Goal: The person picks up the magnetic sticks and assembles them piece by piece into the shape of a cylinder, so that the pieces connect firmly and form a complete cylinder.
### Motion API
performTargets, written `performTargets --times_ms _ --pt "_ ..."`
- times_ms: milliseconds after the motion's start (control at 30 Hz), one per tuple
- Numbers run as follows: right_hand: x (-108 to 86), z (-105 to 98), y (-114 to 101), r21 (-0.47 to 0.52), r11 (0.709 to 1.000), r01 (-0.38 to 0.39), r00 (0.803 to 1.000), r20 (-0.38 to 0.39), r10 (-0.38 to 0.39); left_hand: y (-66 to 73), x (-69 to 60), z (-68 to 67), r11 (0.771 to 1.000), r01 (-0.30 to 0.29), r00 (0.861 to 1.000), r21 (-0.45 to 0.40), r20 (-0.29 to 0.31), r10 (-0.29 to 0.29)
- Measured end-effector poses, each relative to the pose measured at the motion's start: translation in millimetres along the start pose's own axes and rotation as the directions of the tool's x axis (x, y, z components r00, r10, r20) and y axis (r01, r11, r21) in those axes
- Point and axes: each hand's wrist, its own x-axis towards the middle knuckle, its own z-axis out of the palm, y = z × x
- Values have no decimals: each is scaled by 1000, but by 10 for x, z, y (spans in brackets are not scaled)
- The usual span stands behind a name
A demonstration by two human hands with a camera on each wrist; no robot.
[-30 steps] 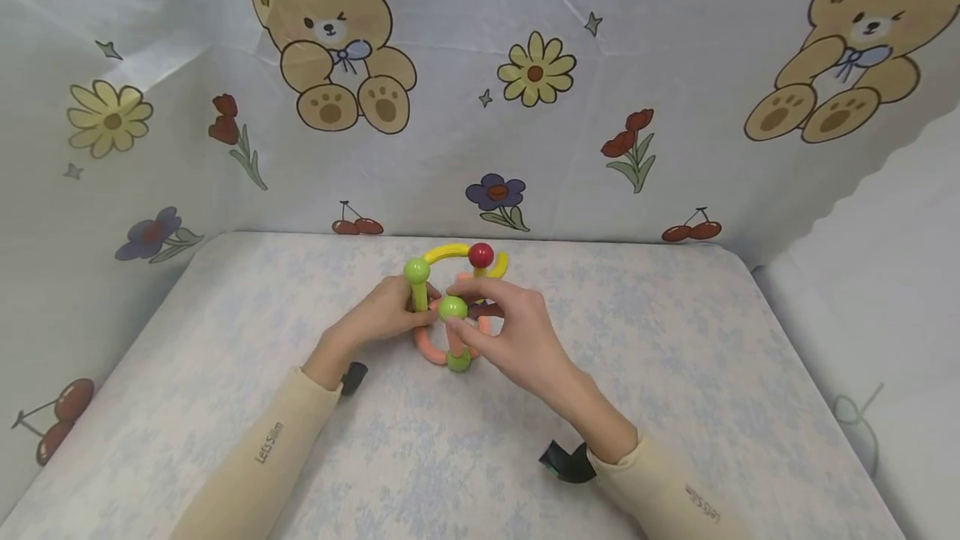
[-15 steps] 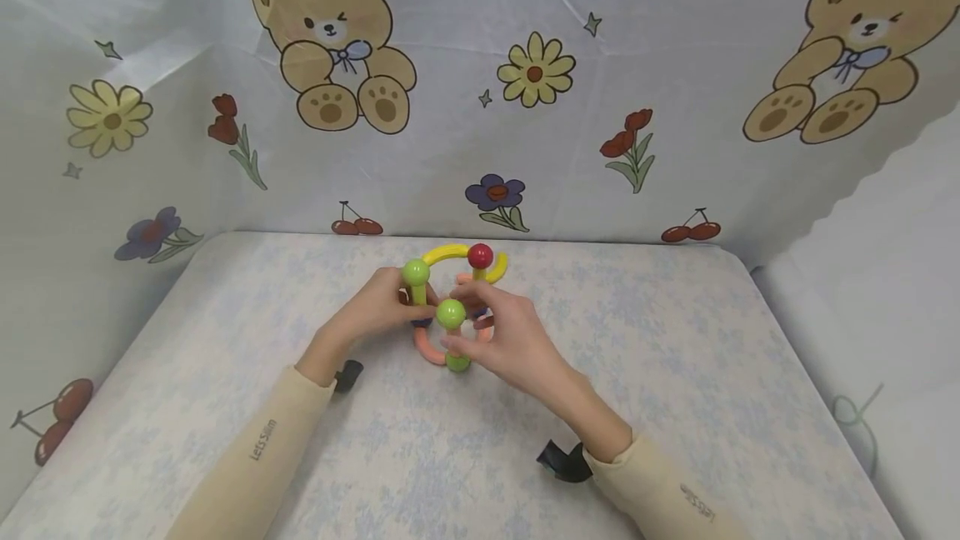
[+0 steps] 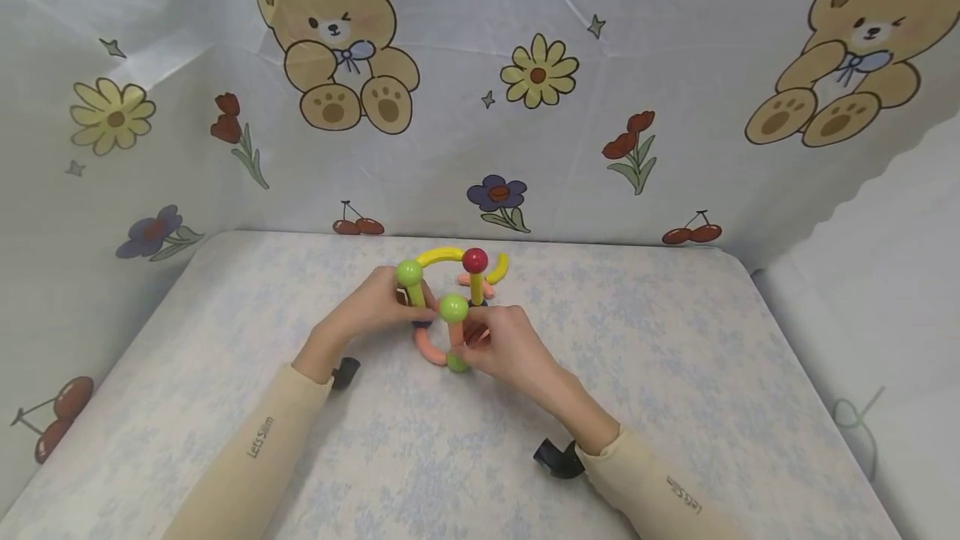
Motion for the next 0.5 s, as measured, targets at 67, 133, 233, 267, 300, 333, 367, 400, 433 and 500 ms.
performTargets --times_ms 67,133,233,267,300,333,367,400,433,500 --pt "1 -3 1 4 1000 3 1000 1 -3 -8 0 2 1000 2 1000 4 22 -2" --pt "2 -8 3 5 1000 7 1000 8 -7 -19 0 7 1000 16 999 1 47 -16" --pt "9 -25 6 4 1000 4 1000 27 -4 -25 -11 13 999 45 995 -7 85 -44" --pt "11 -36 5 -3 1000 4 999 35 -4 -27 -14 16 998 55 994 -9 95 -54" --pt "13 -50 10 -8 1000 5 999 43 -5 -31 -17 18 998 65 992 -11 105 -64" --pt "15 -66 19 -16 1000 7 999 48 -6 -33 -21 19 997 72 991 -11 113 -70" --pt "17 -84 26 -22 1000 -2 999 50 3 -37 -24 18 997 78 990 -12 119 -76" --pt "18 -104 38 -30 1000 -3 999 48 4 -43 -28 16 997 80 989 -14 125 -77" --pt "20 -124 53 -33 999 -10 999 40 12 -55 -29 15 997 76 989 -12 129 -74" --pt "23 -158 91 -36 999 -33 999 11 33 -76 -36 5 997 71 989 -11 134 -69"
